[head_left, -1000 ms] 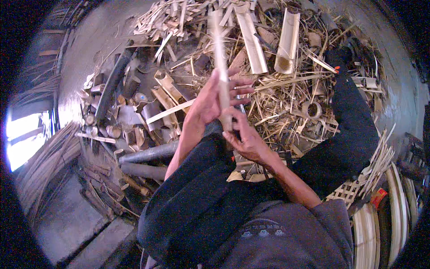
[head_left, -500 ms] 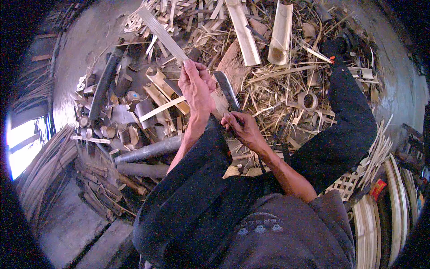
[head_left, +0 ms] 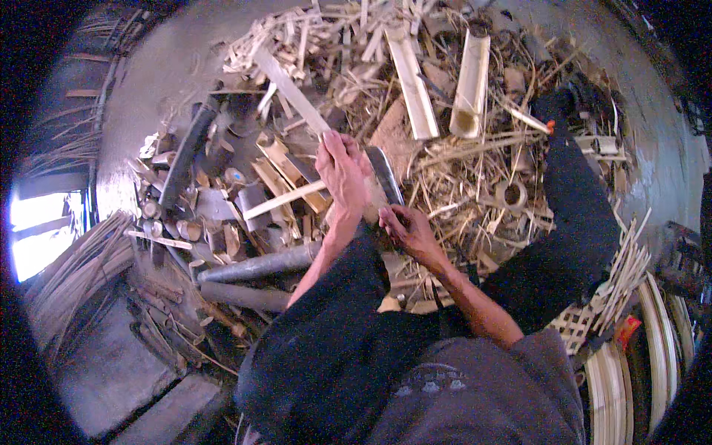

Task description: The person sits on the floor and uses a knife to shave thin strips from a piece of wood. They repeatedly hold the wood and pull the knife along its surface to create shavings, which accumulate on the floor.

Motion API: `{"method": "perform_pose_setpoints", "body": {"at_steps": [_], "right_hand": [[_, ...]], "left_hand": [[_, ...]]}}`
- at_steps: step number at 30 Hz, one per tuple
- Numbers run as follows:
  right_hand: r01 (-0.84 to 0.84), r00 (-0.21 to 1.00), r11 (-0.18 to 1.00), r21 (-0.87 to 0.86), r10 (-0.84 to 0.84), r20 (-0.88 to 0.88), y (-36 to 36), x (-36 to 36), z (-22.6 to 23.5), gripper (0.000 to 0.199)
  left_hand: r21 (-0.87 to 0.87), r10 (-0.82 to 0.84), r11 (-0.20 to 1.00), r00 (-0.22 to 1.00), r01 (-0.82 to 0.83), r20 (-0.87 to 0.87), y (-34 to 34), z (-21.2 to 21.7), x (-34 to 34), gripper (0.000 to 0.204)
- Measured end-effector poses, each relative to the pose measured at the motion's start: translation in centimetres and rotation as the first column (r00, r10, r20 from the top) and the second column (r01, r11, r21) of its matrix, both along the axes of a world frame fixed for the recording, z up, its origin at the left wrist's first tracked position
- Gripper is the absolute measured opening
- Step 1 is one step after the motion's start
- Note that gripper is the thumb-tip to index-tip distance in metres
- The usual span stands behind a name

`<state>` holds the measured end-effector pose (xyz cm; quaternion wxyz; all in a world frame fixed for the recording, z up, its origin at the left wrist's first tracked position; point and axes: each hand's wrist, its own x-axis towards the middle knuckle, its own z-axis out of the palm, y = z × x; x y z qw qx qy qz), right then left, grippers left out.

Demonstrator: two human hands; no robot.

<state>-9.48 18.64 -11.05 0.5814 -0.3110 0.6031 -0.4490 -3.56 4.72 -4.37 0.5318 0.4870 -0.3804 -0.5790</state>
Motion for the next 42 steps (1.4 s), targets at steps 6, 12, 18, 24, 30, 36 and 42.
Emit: {"method": "perform_pose_setpoints", "body": {"at_steps": [6, 12, 18, 24, 30, 36, 42], "right_hand": [[-0.070, 0.622, 0.943, -0.326, -0.214, -0.753, 3.5, -0.9, -8.1, 0.059], [-0.034, 0.686, 0.940, -0.340, -0.225, -0.692, 0.6, -1.9, -4.0, 0.046], [-0.112, 0.987, 0.994, 0.000, 0.111, -0.119, -3.0, -1.9, -1.2, 0.039], [-0.300, 0.939, 0.918, 0.261, 0.331, -0.087, 4.5, -2.5, -3.5, 0.045], [-0.248, 0.965, 0.958, 0.142, 0.257, -0.054, 6.6, -0.6, -6.7, 0.041], [0.068, 0.806, 0.992, 0.102, 0.006, -0.592, 2.2, -6.7, -6.4, 0.040], [-0.178, 0.628, 0.984, -0.022, 0.096, -0.772, 2.7, -5.2, -4.2, 0.052]], "left_hand": [[0.016, 0.004, 1.000, 0.982, -0.001, -0.191, -3.1, 1.2, 4.4, 0.032], [-0.015, -0.171, 0.985, 0.979, 0.171, -0.106, -3.8, -1.6, 7.0, 0.031], [0.009, -0.273, 0.953, 0.871, 0.303, -0.407, 0.5, -3.9, 2.5, 0.037], [0.029, -0.362, 0.925, 0.904, 0.378, -0.228, -2.5, -3.7, 8.3, 0.043], [0.129, -0.277, 0.958, 0.942, 0.256, 0.189, -1.2, -6.8, 9.3, 0.049], [0.351, 0.170, 0.928, 0.981, -0.127, -0.095, 0.6, -12.9, 11.4, 0.028], [0.368, 0.187, 0.911, 0.982, -0.186, 0.034, 0.9, -19.7, 14.9, 0.024]]}}
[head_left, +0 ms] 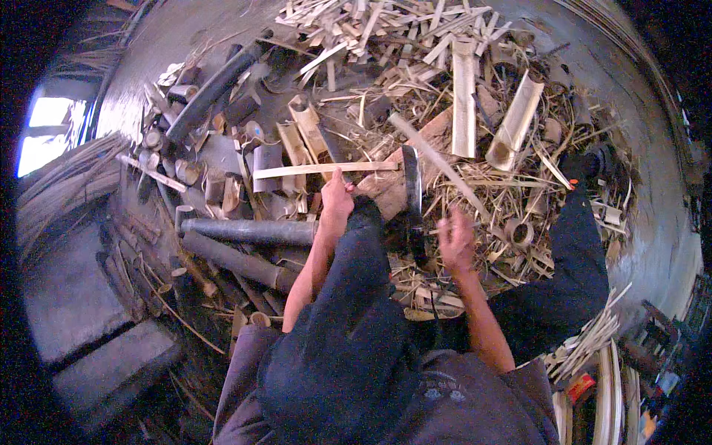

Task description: The person sits on the floor and uses a knife to shave thin strips from a piece of wood. They repeatedly hold the wood and pull the knife along its surface to create shavings, which accumulate on the floor.

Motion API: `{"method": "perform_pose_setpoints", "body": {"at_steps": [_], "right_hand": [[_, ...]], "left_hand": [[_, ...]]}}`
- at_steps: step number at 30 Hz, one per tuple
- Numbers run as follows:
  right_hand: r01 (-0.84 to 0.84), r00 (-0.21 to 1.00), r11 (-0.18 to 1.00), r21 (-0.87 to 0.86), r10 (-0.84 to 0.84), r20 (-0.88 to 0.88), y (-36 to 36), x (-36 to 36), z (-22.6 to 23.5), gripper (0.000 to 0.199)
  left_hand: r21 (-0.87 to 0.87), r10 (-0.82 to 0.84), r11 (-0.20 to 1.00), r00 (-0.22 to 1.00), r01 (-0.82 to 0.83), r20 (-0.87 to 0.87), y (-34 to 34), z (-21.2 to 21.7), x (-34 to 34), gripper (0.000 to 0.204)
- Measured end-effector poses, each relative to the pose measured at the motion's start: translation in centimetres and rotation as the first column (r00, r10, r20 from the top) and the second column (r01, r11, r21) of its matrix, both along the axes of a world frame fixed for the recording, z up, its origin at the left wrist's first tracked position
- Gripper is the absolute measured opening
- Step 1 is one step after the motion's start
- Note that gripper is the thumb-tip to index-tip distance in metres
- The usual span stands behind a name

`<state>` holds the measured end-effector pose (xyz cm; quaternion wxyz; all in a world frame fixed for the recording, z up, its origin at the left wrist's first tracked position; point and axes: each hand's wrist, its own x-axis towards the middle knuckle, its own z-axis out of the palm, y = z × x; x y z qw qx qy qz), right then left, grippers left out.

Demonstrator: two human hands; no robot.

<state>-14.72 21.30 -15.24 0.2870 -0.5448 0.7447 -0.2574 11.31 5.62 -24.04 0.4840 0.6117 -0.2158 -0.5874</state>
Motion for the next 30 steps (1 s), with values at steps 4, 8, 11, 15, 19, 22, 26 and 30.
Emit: {"method": "perform_pose_setpoints", "body": {"at_steps": [4, 8, 11, 15, 19, 22, 26, 30], "right_hand": [[-0.137, 0.931, 0.967, 0.213, 0.200, -0.306, 3.4, 4.5, -4.6, 0.079], [-0.082, 0.995, 0.958, 0.274, 0.095, -0.035, 3.2, 2.6, -5.0, 0.084], [-0.110, 0.993, 0.994, 0.016, 0.109, 0.043, 3.1, 1.9, -3.7, 0.081], [0.079, 0.942, 0.995, 0.057, -0.093, 0.322, 2.4, -0.3, -2.7, 0.057], [0.283, 0.957, 0.946, 0.159, -0.290, 0.027, 1.7, -2.2, -1.4, 0.059], [0.018, 0.966, 0.959, -0.284, -0.090, -0.243, -0.9, -1.7, 3.6, 0.062], [-0.252, 0.952, 0.840, -0.481, 0.125, -0.281, -6.8, -1.2, 14.1, 0.060], [-0.692, 0.640, 0.677, -0.251, 0.415, -0.647, -10.3, -4.0, 13.3, 0.049]], "left_hand": [[0.206, 0.105, 0.975, 0.988, -0.079, -0.117, -3.6, -0.5, -0.3, 0.016], [0.068, 0.244, 0.970, 0.954, -0.235, -0.176, -3.0, 3.1, -1.5, 0.024], [-0.032, 0.083, 0.996, 0.994, -0.086, -0.077, -1.8, 1.6, 3.7, 0.023], [-0.042, 0.284, 0.956, 0.951, -0.291, -0.121, -0.8, 3.2, 3.6, 0.017], [-0.279, -0.012, 0.958, 0.979, 0.070, 0.203, -0.1, 12.0, -0.1, 0.029], [-0.148, -0.166, 0.827, 0.487, 0.542, 0.857, 0.5, 16.6, 1.7, 0.030], [0.134, -0.383, 0.484, 0.072, 0.865, 0.921, 2.6, 17.2, 4.1, 0.026], [0.215, -0.451, 0.240, -0.088, 0.947, 0.888, 2.0, 19.7, 0.7, 0.033]]}}
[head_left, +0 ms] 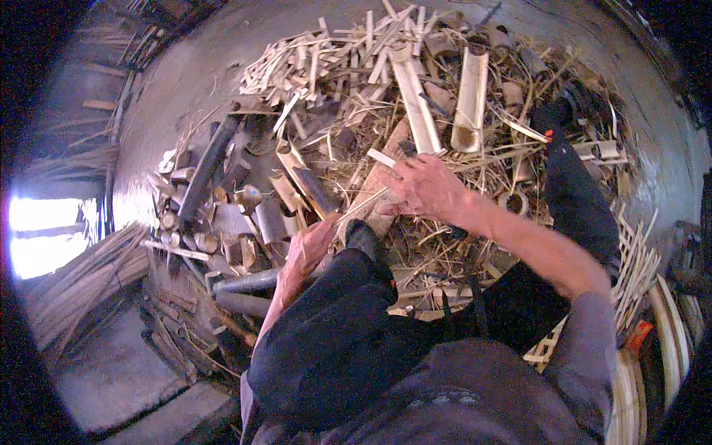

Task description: The person sits on the floor and uses a knife to shave thin strips from a piece of wood. They repeatedly hold the wood and pull the knife along its surface to create shavings, which accumulate on the floor.

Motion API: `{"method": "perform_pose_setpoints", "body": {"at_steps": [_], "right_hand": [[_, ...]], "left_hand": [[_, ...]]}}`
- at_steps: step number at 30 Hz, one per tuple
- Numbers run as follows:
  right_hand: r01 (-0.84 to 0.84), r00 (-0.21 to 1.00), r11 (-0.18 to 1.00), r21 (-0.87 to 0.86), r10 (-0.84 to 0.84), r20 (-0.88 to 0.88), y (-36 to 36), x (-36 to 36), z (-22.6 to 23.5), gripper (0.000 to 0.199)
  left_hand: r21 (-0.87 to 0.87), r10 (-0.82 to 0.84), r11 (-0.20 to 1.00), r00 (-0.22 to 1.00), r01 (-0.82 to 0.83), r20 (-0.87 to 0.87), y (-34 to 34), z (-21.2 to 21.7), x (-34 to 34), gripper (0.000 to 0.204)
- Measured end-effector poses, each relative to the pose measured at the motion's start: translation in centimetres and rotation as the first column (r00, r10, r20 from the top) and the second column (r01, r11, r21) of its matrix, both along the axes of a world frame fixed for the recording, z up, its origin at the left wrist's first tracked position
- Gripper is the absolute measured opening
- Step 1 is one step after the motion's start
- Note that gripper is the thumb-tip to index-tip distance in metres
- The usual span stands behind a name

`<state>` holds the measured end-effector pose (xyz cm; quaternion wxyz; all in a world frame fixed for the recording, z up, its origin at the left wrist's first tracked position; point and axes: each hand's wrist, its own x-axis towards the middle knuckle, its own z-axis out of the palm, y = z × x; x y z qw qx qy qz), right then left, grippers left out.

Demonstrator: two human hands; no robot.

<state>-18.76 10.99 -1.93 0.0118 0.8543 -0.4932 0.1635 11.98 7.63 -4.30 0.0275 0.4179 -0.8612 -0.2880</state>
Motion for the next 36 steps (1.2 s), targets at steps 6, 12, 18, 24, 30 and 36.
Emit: {"method": "perform_pose_setpoints", "body": {"at_steps": [6, 12, 18, 24, 30, 36], "right_hand": [[-0.167, 0.981, 0.986, -0.011, 0.167, 0.102, 0.1, -4.3, -4.5, 0.037], [0.079, 0.993, 0.997, -0.007, -0.078, 0.084, 3.1, -2.2, -2.0, 0.035], [0.336, 0.920, 0.939, 0.075, -0.344, 0.187, 4.8, -0.5, -4.1, 0.031], [-0.033, 0.980, 0.991, 0.133, 0.006, 0.200, 3.5, -2.6, -10.5, 0.028], [0.473, 0.770, 0.741, 0.477, -0.611, 0.185, 9.1, 0.6, -14.9, 0.057], [0.660, 0.734, 0.668, 0.344, -0.670, -0.106, 11.0, 0.5, -21.8, 0.086]], "left_hand": [[0.382, 0.083, 0.915, 0.987, -0.129, 0.135, 0.0, 4.2, -1.7, 0.030], [0.543, 0.318, 0.803, 0.947, -0.246, -0.041, 2.9, 2.6, -0.9, 0.046], [0.539, 0.446, 0.775, 0.890, -0.329, -0.099, 4.2, 2.0, -2.1, 0.049], [0.744, 0.279, 0.628, 0.958, -0.230, 0.061, 4.4, 0.3, 2.5, 0.033], [0.827, 0.346, 0.515, 0.937, -0.227, 0.042, 3.4, 5.4, 3.8, 0.031], [0.711, 0.006, 0.668, 0.958, -0.217, 0.287, 0.0, 2.1, 6.6, 0.041]]}}
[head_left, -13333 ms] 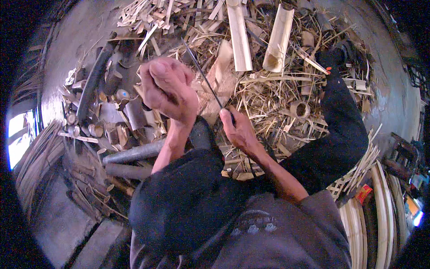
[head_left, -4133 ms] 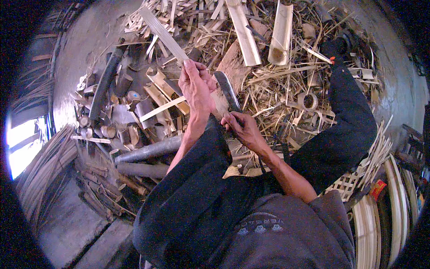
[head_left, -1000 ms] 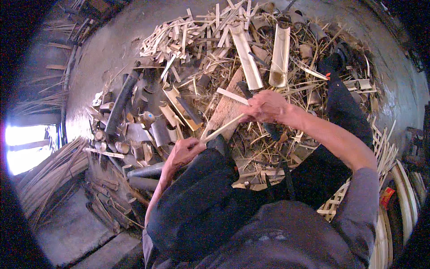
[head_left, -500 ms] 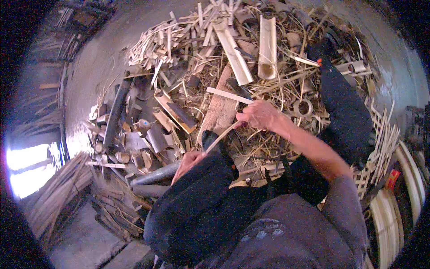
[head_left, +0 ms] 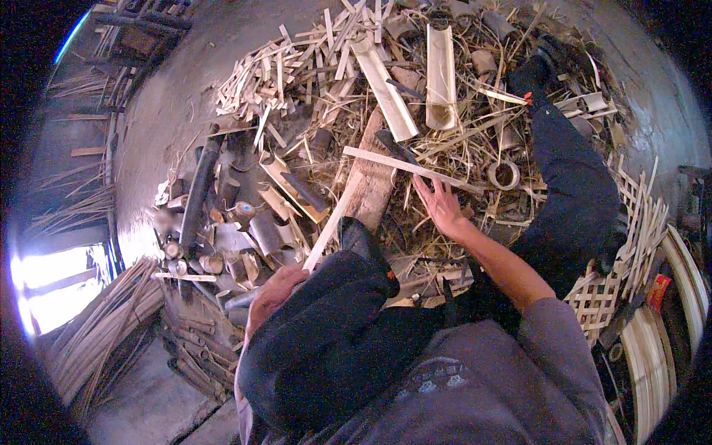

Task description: The person sits on the floor and uses a knife to shave thin strips from a piece of wood. They repeatedly hold the wood and pull the knife along its surface to create shavings, which accumulate on the floor.

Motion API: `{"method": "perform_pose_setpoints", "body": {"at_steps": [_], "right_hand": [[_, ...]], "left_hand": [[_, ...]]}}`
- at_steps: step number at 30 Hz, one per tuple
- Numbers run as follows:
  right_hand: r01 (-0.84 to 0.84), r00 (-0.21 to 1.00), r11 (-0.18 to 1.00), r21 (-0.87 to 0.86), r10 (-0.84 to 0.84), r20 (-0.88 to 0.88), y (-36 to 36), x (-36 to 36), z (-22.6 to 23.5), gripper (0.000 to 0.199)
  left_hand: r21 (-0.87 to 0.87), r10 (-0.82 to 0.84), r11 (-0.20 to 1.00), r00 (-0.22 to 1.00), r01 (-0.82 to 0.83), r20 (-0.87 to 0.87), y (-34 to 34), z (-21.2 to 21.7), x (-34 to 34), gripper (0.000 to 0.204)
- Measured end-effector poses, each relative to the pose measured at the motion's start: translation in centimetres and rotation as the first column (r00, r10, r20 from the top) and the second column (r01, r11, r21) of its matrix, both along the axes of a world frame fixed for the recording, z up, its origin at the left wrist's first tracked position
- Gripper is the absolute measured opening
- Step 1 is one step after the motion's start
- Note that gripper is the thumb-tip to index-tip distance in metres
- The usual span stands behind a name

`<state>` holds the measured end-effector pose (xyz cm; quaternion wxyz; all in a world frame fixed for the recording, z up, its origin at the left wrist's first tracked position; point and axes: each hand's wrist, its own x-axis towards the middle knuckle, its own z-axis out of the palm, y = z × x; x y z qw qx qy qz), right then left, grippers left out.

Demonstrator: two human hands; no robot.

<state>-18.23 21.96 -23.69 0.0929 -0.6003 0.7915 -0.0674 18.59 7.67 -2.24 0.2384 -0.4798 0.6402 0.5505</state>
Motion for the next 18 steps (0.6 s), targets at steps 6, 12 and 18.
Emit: {"method": "perform_pose_setpoints", "body": {"at_steps": [6, 12, 18], "right_hand": [[0.140, 0.835, 0.972, 0.191, -0.219, 0.504, -0.5, -1.9, 6.9, 0.076], [0.101, 0.843, 0.982, 0.160, -0.170, 0.510, 0.7, -1.1, 12.7, 0.056], [-0.041, 0.693, 0.994, 0.105, -0.048, 0.719, 1.2, 5.3, 17.6, 0.045]], "left_hand": [[0.712, 0.872, 0.440, 0.450, -0.548, -0.192, 0.8, 4.5, 0.8, 0.074], [0.609, 0.819, 0.384, -0.048, -0.694, -0.571, -1.3, 7.4, 2.0, 0.063], [-0.319, 0.503, 0.312, 0.440, -0.895, -0.744, -1.3, 5.3, -4.2, 0.038]]}}
